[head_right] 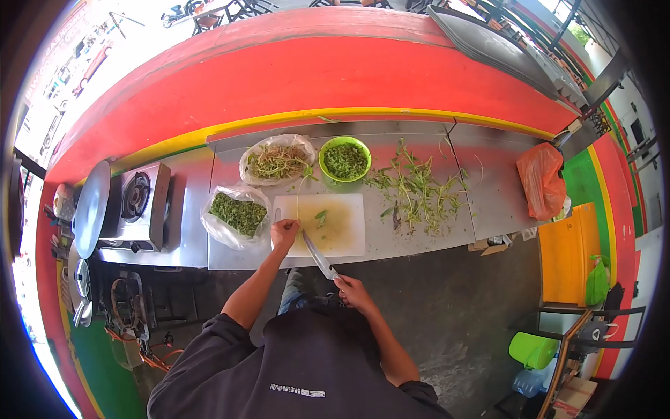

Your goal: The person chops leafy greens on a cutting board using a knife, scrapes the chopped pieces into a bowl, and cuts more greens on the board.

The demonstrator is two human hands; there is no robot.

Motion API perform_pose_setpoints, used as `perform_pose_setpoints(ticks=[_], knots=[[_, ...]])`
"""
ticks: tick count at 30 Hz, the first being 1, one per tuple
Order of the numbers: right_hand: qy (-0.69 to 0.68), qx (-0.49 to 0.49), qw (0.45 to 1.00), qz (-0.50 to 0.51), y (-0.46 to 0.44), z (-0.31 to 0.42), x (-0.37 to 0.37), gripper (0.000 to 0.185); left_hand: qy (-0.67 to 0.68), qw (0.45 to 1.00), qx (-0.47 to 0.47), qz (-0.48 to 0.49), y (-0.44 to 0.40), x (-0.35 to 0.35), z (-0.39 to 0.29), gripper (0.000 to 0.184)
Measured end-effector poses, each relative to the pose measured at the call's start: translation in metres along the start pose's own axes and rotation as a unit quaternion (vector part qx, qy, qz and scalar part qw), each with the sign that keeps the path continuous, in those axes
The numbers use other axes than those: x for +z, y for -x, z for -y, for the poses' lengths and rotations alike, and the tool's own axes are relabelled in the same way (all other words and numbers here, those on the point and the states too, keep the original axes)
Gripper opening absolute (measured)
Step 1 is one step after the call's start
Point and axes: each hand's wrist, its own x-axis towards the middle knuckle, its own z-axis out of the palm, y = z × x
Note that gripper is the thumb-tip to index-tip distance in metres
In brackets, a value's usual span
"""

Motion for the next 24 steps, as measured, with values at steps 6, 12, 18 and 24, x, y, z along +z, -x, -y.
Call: perform_pose_setpoints(ticks=[6, 12, 18, 24], knots=[[0.037, 0.006, 0.999, 0.015, -0.007, 0.001, 0.004, 0.036, 0.013, 1.000, 0.019, -0.012, 0.002, -0.001, 0.007, 0.027], [0.067, 0.005, 0.998, 0.004, -0.018, -0.007, -0.003, 0.036, 0.002, 1.000, 0.027, -0.009, 0.003, 0.001, 0.011, 0.027], [0.209, -0.104, 0.970, -0.067, -0.023, -0.015, -0.006, 0.041, 0.061, 0.998, 0.005, 0.007, 0.003, -0.003, -0.001, 0.029], [0.254, -0.220, 0.933, -0.130, -0.026, -0.025, -0.015, 0.039, 0.173, 0.983, 0.026, 0.054, 0.009, -0.010, -0.003, 0.026]])
